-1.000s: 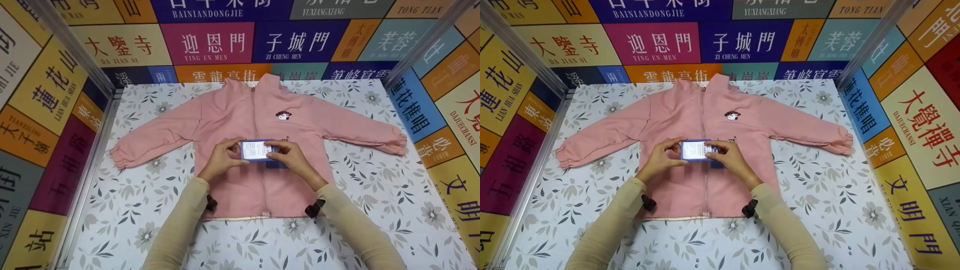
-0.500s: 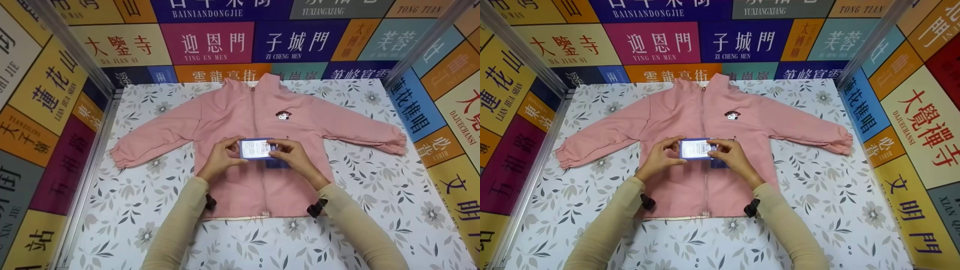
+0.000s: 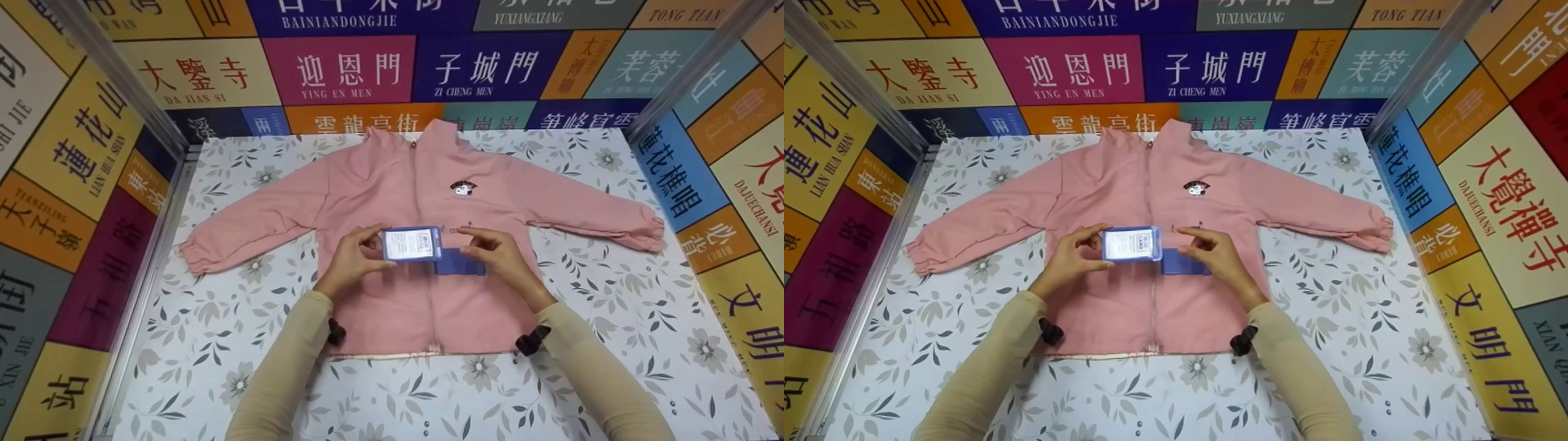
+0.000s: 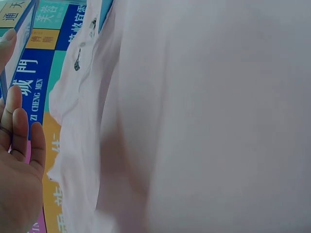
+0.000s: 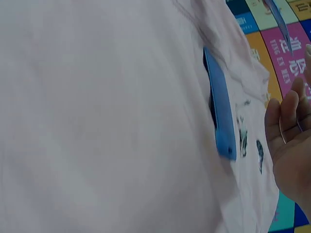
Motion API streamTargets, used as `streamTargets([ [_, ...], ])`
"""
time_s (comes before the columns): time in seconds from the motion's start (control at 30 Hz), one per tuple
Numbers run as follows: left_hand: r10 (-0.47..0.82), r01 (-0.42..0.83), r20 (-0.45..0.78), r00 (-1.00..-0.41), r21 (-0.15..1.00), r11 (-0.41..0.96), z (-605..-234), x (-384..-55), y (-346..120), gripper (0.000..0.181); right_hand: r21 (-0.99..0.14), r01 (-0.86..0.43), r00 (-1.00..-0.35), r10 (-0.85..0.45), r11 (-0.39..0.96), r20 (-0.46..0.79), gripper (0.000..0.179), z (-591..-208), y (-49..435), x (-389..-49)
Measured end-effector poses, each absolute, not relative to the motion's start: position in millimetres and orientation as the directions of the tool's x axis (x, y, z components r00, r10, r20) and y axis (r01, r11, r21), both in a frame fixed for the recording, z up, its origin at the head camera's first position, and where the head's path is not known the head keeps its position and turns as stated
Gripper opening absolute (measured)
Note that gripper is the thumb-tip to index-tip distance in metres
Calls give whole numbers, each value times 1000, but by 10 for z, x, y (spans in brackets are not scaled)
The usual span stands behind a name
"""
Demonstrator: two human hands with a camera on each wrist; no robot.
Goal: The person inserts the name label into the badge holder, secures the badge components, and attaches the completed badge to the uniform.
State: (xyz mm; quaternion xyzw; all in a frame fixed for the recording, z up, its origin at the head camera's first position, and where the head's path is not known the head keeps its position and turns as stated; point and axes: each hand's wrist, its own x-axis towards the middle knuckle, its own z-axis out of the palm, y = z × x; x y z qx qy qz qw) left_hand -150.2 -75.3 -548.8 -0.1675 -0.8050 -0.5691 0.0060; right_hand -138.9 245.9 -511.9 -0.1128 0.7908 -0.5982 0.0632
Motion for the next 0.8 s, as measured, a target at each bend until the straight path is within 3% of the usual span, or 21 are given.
streamTargets([
  [0.37, 251, 234, 170, -953, 939, 252, -5509, -1468, -817, 73, -856, -208, -966, -238, 474, 103, 47, -5560, 2964, -1560],
  [0.8, 257, 247, 178, -950, 932, 267, -5553, -1460, -830, 72, -586, -395, -910, -387, 707, 146, 76, -5712, 3081, -1556],
])
